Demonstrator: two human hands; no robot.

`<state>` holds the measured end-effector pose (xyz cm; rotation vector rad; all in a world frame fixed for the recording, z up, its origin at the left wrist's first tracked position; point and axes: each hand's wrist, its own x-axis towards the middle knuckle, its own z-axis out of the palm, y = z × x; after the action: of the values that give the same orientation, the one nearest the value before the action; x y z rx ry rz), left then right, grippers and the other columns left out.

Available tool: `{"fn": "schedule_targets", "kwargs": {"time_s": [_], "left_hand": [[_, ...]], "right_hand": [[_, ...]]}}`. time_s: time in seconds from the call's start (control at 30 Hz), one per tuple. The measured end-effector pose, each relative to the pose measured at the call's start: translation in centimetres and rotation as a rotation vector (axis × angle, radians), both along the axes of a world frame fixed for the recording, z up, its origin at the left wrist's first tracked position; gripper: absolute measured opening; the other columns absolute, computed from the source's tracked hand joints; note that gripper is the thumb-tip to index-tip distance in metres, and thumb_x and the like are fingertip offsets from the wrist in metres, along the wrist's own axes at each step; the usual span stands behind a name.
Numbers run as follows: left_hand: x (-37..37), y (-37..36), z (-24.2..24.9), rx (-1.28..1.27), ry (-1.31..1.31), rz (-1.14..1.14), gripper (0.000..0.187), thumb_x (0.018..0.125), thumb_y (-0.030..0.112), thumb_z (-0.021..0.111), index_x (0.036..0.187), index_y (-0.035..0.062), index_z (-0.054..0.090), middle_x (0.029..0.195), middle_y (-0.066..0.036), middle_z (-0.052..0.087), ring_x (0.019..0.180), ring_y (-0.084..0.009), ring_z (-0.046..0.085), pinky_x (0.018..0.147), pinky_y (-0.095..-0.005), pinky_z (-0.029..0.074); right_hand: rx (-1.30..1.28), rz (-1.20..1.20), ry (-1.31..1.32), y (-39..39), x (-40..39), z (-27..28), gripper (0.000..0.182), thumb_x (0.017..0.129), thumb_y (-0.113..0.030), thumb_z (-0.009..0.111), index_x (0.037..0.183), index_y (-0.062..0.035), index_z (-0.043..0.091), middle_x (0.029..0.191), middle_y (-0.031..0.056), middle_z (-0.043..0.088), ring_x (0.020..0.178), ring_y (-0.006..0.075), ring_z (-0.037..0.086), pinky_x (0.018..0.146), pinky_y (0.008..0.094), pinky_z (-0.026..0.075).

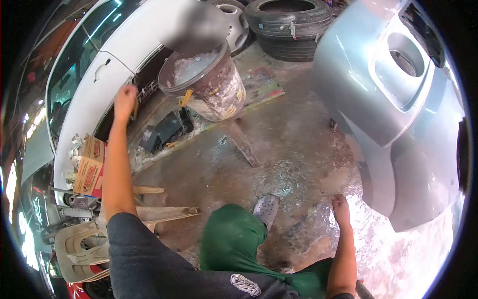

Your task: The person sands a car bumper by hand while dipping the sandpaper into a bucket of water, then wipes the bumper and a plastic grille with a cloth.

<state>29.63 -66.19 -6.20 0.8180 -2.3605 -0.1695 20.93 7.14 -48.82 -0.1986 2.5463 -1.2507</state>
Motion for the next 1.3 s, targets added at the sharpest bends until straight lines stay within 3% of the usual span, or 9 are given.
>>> {"fn": "schedule_targets", "kwargs": {"time_s": [0.17, 0.33, 0.6, 0.8, 0.87, 0.93, 1.03, 1.13, 1.3], "left_hand": [[8.8, -10.2, -18.3, 0.117, -0.613, 0.265, 0.058, 0.079, 0.025, 0.061, 0.132, 0.0005, 0.060, 0.127, -0.029, 0.062, 0.122, -0.0408, 0.058, 0.103, -0.0428, 0.046], [8.9, -6.4, -17.8, 0.228, -0.627, 0.308, 0.060, 0.076, 0.028, 0.067, 0.127, -0.0028, 0.062, 0.123, -0.029, 0.064, 0.118, -0.0394, 0.062, 0.100, -0.0435, 0.048], [7.8, 1.3, -5.2, -0.069, -0.642, 0.544, 0.040, 0.076, 0.029, 0.072, 0.107, 0.0045, 0.070, 0.112, -0.021, 0.070, 0.109, -0.0357, 0.067, 0.093, -0.0467, 0.053], [3.1, 16.9, -3.5, 0.035, -0.432, -0.178, 0.038, 0.083, 0.036, 0.071, 0.098, 0.0016, 0.065, 0.093, -0.023, 0.068, 0.089, -0.0414, 0.066, 0.076, -0.0472, 0.050], [-0.2, 25.0, -7.9, 0.231, -0.272, -0.424, 0.028, 0.085, 0.027, 0.071, 0.088, 0.0012, 0.062, 0.073, -0.012, 0.062, 0.067, -0.0204, 0.059, 0.065, -0.0370, 0.047], [-1.8, 30.9, -11.2, 0.318, -0.595, -0.423, 0.027, 0.087, 0.029, 0.070, 0.087, 0.0026, 0.062, 0.070, -0.010, 0.058, 0.065, -0.0171, 0.055, 0.064, -0.0344, 0.046], [-3.9, 35.8, -16.1, 0.400, -0.597, -0.426, 0.029, 0.089, 0.030, 0.068, 0.088, 0.0022, 0.062, 0.076, -0.016, 0.066, 0.071, -0.0309, 0.064, 0.069, -0.0404, 0.049], [-4.7, 32.7, -25.0, 0.695, -0.687, -0.574, 0.030, 0.091, 0.032, 0.069, 0.089, 0.0025, 0.063, 0.076, -0.011, 0.066, 0.072, -0.0214, 0.062, 0.069, -0.0368, 0.049], [-2.9, 32.5, -21.9, 0.975, -0.628, -0.473, 0.027, 0.091, 0.026, 0.071, 0.106, 0.0043, 0.067, 0.091, 0.000, 0.064, 0.085, -0.0108, 0.058, 0.076, -0.0276, 0.047]], "right_hand": [[0.074, 0.033, -0.008, 0.2, 0.5, -2.2, 0.032, 0.096, -0.024, 0.057, 0.115, 0.0018, 0.062, 0.106, 0.0237, 0.069, 0.098, 0.0361, 0.067, 0.086, 0.0416, 0.051], [-0.006, 0.069, -0.007, -0.6, 1.0, -2.0, 0.029, 0.097, -0.021, 0.057, 0.113, 0.0016, 0.063, 0.105, 0.0234, 0.069, 0.097, 0.0349, 0.067, 0.086, 0.0410, 0.051], [-0.071, 0.118, 0.002, -2.4, 0.7, 1.3, 0.029, 0.094, -0.017, 0.060, 0.117, -0.0003, 0.064, 0.112, 0.0219, 0.067, 0.102, 0.0363, 0.066, 0.091, 0.0410, 0.051], [-0.427, 0.081, -0.155, -7.7, 2.0, 10.0, 0.034, 0.098, -0.026, 0.058, 0.120, -0.0003, 0.064, 0.114, 0.0134, 0.067, 0.106, 0.0225, 0.065, 0.092, 0.0350, 0.050], [-0.628, 0.089, -0.307, -9.9, 3.1, 12.1, 0.039, 0.100, -0.030, 0.057, 0.126, -0.0005, 0.060, 0.118, 0.0115, 0.066, 0.110, 0.0202, 0.064, 0.093, 0.0345, 0.049], [-0.901, 0.030, -0.497, -12.0, 4.5, 12.7, 0.044, 0.101, -0.032, 0.056, 0.132, -0.0014, 0.054, 0.126, 0.0120, 0.063, 0.114, 0.0220, 0.061, 0.095, 0.0375, 0.049], [-1.204, -0.213, -0.810, -14.6, 5.2, 10.8, 0.045, 0.101, -0.033, 0.055, 0.137, -0.0054, 0.050, 0.138, 0.0124, 0.055, 0.119, 0.0249, 0.057, 0.097, 0.0420, 0.047], [-0.680, -0.094, -0.593, -13.5, 5.5, -2.4, 0.045, 0.099, -0.033, 0.057, 0.136, -0.0090, 0.053, 0.134, 0.0104, 0.059, 0.118, 0.0253, 0.058, 0.095, 0.0422, 0.048], [-0.123, -0.368, -0.391, -3.6, 5.0, -8.3, 0.036, 0.095, -0.029, 0.060, 0.119, -0.0036, 0.066, 0.108, 0.0135, 0.071, 0.104, 0.0256, 0.065, 0.088, 0.0373, 0.050]]}}
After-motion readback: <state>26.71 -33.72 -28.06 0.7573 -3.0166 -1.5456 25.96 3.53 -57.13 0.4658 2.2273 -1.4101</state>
